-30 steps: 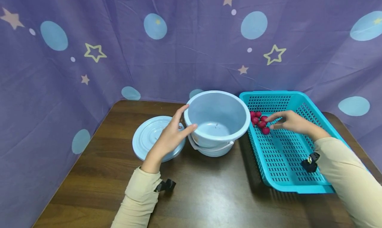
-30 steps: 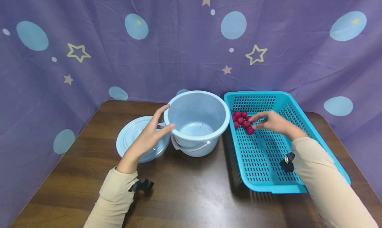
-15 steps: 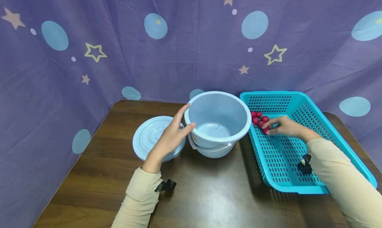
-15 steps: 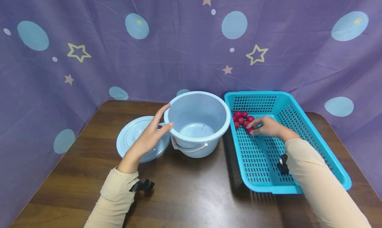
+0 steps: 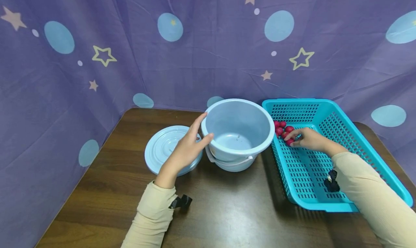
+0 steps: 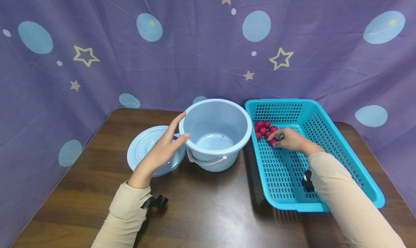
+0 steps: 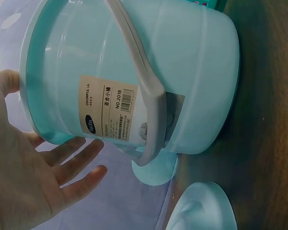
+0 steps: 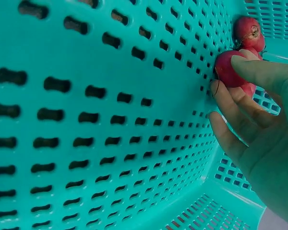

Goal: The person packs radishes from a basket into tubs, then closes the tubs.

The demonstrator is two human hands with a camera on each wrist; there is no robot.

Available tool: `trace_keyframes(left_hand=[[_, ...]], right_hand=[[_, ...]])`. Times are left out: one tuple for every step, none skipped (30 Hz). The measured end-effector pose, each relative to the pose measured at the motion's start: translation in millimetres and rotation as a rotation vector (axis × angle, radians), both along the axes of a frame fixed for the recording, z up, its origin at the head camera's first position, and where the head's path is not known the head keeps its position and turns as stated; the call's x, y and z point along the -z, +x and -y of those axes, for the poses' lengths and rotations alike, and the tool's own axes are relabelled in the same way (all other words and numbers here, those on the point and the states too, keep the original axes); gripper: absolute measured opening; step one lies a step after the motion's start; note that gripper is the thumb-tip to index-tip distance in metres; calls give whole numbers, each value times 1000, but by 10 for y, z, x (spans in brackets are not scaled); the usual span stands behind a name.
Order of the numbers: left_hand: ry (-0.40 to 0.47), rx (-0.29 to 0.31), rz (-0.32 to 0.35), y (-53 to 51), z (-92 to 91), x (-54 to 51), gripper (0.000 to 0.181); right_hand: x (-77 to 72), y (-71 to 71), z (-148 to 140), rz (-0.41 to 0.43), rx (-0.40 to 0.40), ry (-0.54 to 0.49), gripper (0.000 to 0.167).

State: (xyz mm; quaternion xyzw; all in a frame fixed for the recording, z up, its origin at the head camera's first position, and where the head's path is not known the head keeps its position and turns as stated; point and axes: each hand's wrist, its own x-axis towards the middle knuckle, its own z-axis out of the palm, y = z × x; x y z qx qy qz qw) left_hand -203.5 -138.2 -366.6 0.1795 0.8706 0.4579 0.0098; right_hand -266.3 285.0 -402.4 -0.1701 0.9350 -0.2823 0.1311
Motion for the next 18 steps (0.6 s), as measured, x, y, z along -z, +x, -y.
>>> trace_keyframes(left_hand=[[-1, 0, 3, 2, 2, -3, 70], [-1, 1, 5, 3, 3, -5, 70], [-3, 1, 6, 4, 5, -7, 71], [-3, 3, 7, 5, 3, -6, 71], [-2, 6, 8, 4, 2, -4, 71], [-1, 8, 9, 4, 0, -4, 71], [0, 10, 9, 3, -1, -4, 71], [1, 11, 8, 3, -2, -4, 71], [0, 11, 8, 2, -3, -5, 71], [0, 11, 9, 2, -3, -4, 71], [-1, 11, 10, 3, -4, -4, 71], [-3, 10, 12, 4, -3, -5, 71], [-7, 7, 13, 5, -3, -5, 71], [-11, 5, 14, 5, -2, -4, 71], [-14, 3, 14, 5, -1, -2, 71], [-16, 3, 15, 4, 0, -1, 71], [-17, 2, 13, 3, -1, -1, 70], [-18, 2, 10, 2, -1, -2, 70]], right_hand=[[-6, 1, 3, -2, 0, 4, 25], [-13, 4, 8, -3, -4, 5, 24], [-17, 2, 11, -2, -7, 6, 24], [-21, 6, 9, 1, -10, 7, 24], [-28, 10, 5, -1, -14, 11, 24], [-34, 12, 0, -3, -17, 15, 23], [-41, 13, -5, -4, -20, 21, 23], [-50, 15, -8, -5, -20, 28, 23], [-58, 17, -11, -7, -20, 36, 23], [-71, 21, -12, -10, -19, 44, 23], [-85, 26, -13, -15, -20, 53, 22], [-98, 31, -10, -17, -17, 57, 23], [-118, 40, -3, -15, -12, 57, 23], [-137, 49, 4, -15, -8, 60, 23], [-159, 58, 8, -20, -8, 64, 24], [-184, 70, 12, -24, -7, 65, 24], [-210, 80, 15, -30, -7, 66, 25], [-238, 90, 20, -34, -3, 63, 25]])
